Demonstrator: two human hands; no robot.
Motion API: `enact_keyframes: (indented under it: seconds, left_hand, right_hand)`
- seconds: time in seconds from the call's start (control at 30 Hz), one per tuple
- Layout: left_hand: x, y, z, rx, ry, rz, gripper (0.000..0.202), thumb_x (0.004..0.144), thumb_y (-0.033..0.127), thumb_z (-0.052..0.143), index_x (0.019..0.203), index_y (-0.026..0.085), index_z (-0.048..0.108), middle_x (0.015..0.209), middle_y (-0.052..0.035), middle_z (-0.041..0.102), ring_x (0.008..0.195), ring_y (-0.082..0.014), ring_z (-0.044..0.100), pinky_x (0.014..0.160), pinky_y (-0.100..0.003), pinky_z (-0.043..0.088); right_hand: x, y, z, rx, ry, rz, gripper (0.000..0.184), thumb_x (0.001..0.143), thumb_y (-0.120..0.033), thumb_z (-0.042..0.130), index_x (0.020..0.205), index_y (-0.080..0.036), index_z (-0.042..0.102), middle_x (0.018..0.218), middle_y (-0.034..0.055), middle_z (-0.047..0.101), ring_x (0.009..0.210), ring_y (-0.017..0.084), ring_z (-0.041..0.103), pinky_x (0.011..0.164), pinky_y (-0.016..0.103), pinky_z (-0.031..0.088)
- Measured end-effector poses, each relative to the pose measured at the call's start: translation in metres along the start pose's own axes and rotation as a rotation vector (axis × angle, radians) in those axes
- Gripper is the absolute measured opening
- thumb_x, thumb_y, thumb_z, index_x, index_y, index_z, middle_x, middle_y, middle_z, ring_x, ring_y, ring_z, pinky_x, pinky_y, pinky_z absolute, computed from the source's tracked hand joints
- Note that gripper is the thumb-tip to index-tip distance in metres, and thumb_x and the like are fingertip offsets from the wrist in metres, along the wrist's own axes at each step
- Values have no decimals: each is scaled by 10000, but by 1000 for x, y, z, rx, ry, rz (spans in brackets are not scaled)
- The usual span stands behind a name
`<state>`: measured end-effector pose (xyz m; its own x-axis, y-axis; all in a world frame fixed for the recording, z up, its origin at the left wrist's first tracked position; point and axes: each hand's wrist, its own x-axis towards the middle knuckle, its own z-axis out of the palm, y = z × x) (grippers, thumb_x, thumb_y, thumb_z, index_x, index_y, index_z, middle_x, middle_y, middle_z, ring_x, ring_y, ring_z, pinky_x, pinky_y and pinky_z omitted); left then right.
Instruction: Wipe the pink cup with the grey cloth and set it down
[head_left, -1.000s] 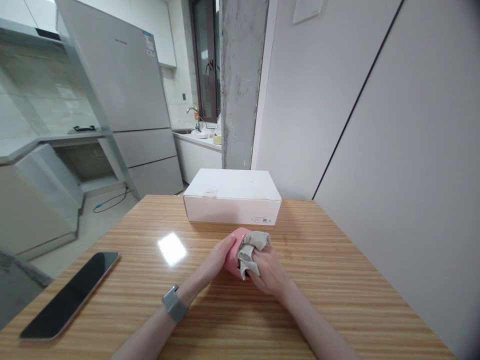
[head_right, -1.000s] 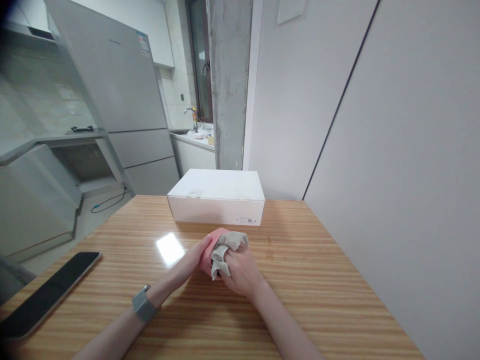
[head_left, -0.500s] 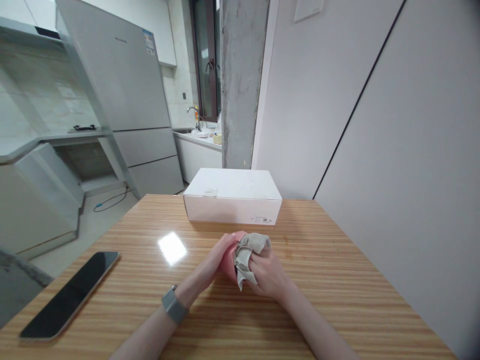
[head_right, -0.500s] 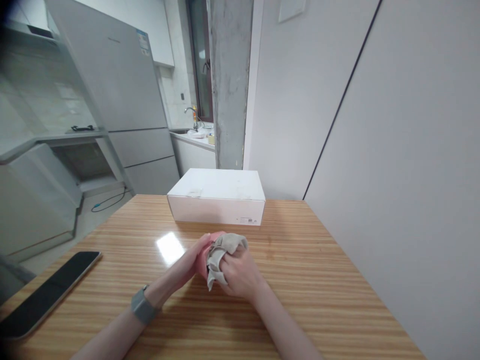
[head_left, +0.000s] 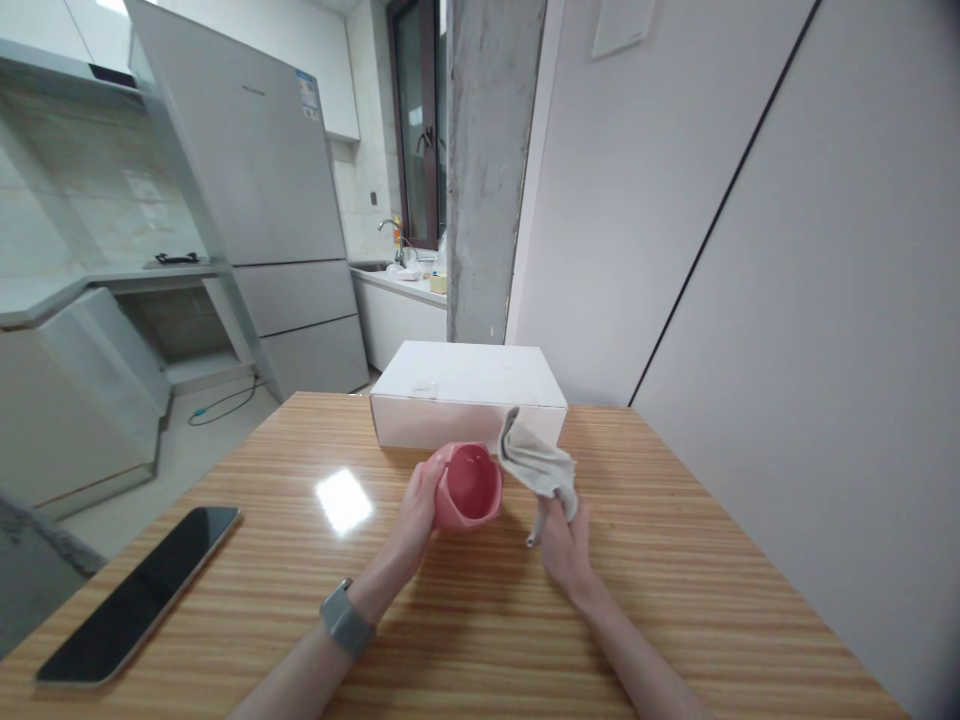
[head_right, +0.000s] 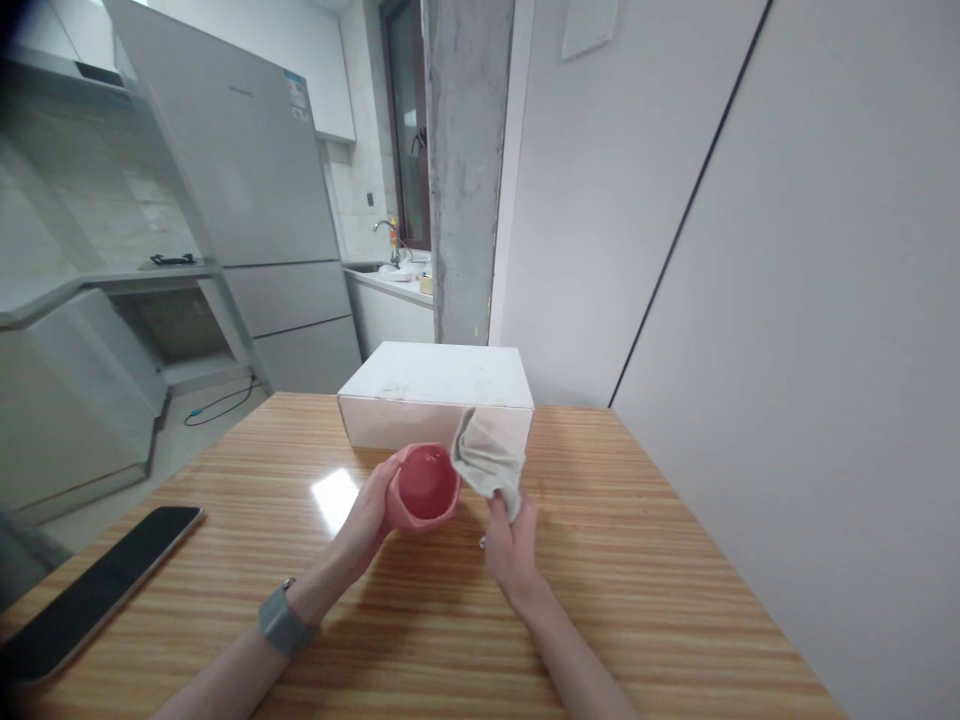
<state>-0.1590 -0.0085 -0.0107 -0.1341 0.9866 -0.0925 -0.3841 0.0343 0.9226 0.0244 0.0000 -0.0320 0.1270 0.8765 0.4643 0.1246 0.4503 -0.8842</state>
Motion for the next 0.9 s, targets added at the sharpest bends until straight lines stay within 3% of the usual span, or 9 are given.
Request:
enact_keyframes:
  seconds: [0.07, 0.17, 0.27, 0.4, 0.47, 0.53, 0.7, 0.9]
  left_hand:
    - [3, 5, -4, -124, -37, -108, 505, 801, 534, 534, 1141, 165, 591, 972, -57, 699, 915, -216, 625, 778, -295, 464]
    - [3, 8, -8, -220, -211, -314, 557, 823, 583, 449, 1123, 142, 609, 873, -75, 720, 747, -210, 655, 599, -276, 479]
    - [0, 3, -7, -243, -331, -437, 536, 818, 593, 462, 1096, 164, 623, 905, -74, 726, 750, -216, 668, 614, -297, 501]
    - [-4, -8, -1, -304, -376, -443, 490, 817, 580, 499, 1044, 171, 645, 1019, -71, 714, 961, -233, 650, 871, -334, 473]
    - [-4, -11, 0, -316, -398, -442, 500, 819, 587, 494, 1009, 156, 660, 1026, -80, 714, 1012, -244, 633, 938, -344, 437]
    - [-4, -12, 1, -307, -418, -446, 518, 819, 596, 484, 1011, 150, 663, 1019, -85, 716, 1029, -254, 628, 958, -357, 423]
    - [1, -14, -3, -259, -371, -448, 556, 805, 611, 493, 1097, 160, 637, 1049, -79, 710, 1059, -252, 616, 950, -354, 434]
    - [5, -13, -6, -219, -243, -468, 594, 800, 633, 471, 1169, 185, 598, 1104, -77, 689, 1069, -254, 609, 865, -348, 494]
  right_hand:
    - [12, 4, -5, 206, 227, 229, 220, 825, -373, 510, 913, -211, 630, 903, 21, 696, 954, 213, 615, 803, 312, 493]
    - [26, 4, -8, 381, 308, 408, 249, 778, -388, 540, 937, -220, 631, 916, 11, 713, 879, 211, 660, 744, 326, 526]
    - [25, -3, -4, 491, 141, 514, 312, 765, -426, 554, 944, -189, 650, 886, 49, 725, 777, 237, 687, 676, 367, 546]
    - [9, -13, -2, 638, -301, 672, 338, 689, -424, 659, 895, -158, 677, 834, 55, 729, 762, 232, 689, 692, 345, 542]
    - [2, -16, -3, 606, -392, 702, 307, 625, -366, 734, 835, -148, 686, 763, 45, 725, 709, 216, 688, 679, 318, 541]
    - [-1, -18, 0, 575, -382, 717, 279, 628, -365, 750, 786, -144, 686, 706, 39, 715, 667, 205, 685, 666, 303, 543]
    - [-1, -12, 18, 552, -219, 664, 395, 702, -508, 662, 910, -172, 667, 824, 38, 724, 887, 238, 681, 833, 350, 525]
    - [-13, -2, 31, 469, -11, 535, 404, 719, -527, 655, 1003, -241, 624, 1095, 1, 665, 1192, 201, 518, 1088, 360, 304]
